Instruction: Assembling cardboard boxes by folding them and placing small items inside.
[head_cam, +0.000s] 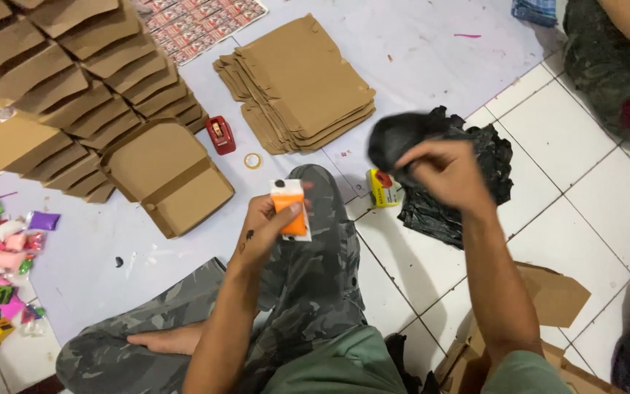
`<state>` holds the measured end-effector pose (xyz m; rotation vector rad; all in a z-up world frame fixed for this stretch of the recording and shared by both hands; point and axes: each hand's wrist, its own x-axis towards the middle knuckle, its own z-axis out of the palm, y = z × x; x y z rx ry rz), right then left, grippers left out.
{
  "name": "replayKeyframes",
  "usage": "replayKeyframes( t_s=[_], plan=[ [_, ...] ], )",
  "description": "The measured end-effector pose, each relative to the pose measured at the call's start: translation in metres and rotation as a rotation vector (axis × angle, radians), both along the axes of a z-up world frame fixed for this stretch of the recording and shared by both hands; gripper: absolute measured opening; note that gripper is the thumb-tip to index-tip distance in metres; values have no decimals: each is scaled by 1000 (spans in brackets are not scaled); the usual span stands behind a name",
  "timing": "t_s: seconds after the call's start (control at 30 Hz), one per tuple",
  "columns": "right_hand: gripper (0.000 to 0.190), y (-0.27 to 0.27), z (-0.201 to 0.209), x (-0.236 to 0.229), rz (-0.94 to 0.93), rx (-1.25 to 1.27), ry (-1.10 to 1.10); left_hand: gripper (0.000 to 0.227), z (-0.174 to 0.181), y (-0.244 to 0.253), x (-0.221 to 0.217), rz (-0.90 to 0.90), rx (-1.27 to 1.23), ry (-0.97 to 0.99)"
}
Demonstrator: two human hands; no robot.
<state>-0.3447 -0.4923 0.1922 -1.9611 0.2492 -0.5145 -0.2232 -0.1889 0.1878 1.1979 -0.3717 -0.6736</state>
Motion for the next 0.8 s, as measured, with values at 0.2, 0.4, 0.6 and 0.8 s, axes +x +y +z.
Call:
replayKeyframes(
  t_s=[0.2, 0.4, 0.6, 0.8],
  plan=[
    [27, 122, 48, 25, 669, -227, 160, 30, -11, 36, 6, -105, -146, -274],
    [37, 179, 59, 39, 872, -351, 555, 23, -6, 79, 12, -167, 52, -124],
    [24, 180, 35, 50, 583, -301, 389, 21, -25, 111, 20, 133, -65, -280],
    [36, 186, 47, 65, 428, -563, 699, 28, -27, 133, 14, 420, -333, -441]
  ],
)
